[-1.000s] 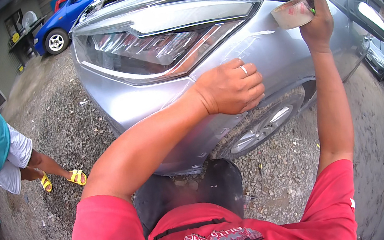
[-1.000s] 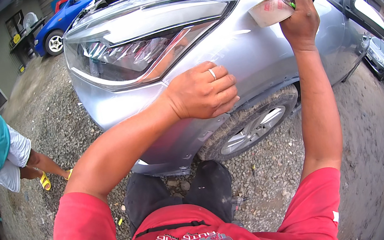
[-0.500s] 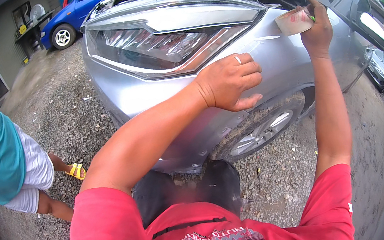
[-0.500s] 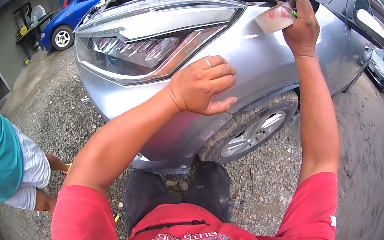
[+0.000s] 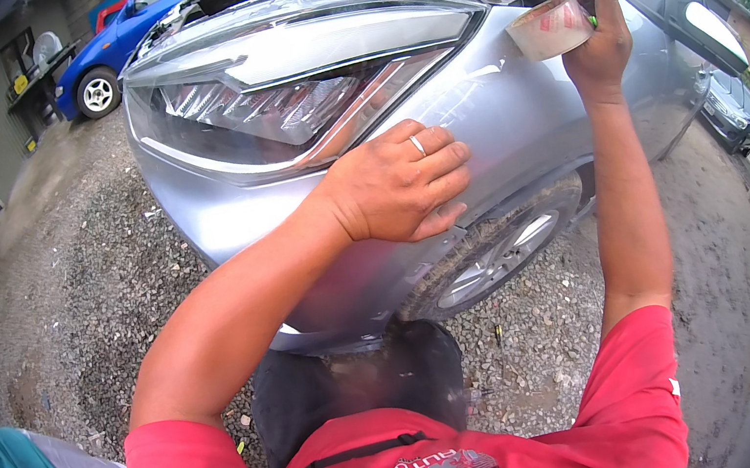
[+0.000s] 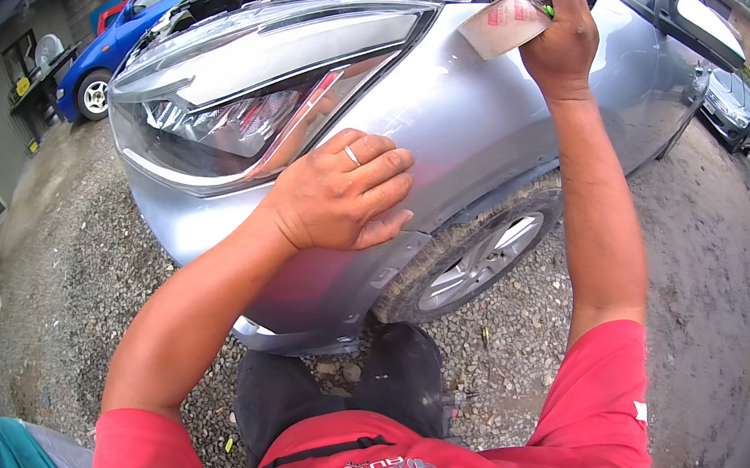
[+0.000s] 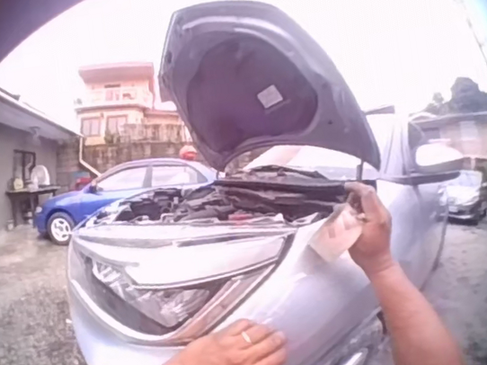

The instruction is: The person aligns and secures a silver car bumper to the vehicle's front frame. They use clear adhesive tape to hold the bumper in place along the edges and near the headlight, smoothing it down with their hands. Another person briefly assists by holding the bumper steady.

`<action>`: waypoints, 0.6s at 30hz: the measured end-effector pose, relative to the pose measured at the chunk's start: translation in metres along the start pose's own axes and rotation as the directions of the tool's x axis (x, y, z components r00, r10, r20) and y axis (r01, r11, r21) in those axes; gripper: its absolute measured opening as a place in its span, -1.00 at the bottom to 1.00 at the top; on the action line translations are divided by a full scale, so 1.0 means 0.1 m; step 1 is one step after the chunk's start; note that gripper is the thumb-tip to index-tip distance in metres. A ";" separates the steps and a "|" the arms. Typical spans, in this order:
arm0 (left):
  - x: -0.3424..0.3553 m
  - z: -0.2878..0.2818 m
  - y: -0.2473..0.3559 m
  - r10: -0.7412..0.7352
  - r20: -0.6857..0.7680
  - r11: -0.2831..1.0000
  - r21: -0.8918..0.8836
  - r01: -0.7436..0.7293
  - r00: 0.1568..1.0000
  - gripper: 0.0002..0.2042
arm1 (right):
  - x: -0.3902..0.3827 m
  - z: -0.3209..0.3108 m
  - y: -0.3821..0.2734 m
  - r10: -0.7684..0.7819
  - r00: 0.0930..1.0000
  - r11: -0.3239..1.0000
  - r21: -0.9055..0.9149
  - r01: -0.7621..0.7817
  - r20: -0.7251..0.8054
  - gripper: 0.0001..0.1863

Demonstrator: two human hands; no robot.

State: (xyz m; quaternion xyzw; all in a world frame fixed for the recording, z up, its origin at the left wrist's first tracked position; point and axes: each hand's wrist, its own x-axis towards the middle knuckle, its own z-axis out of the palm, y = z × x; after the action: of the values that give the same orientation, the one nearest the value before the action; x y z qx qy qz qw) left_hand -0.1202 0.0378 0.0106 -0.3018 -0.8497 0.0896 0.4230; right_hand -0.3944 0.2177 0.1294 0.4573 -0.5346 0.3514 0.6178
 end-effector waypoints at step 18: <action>0.08 0.06 0.07 -0.151 0.013 0.972 0.182 0.146 0.988 -0.56 | -0.03 0.01 0.03 0.016 1.000 1.000 0.027 -0.015 -0.014 -0.53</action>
State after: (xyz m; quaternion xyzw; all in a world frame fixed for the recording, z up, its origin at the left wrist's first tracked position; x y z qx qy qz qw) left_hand -0.1252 0.0484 0.0094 -0.1967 -0.8638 0.1383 0.4428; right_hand -0.3978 0.2175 0.1275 0.4590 -0.5289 0.3667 0.6125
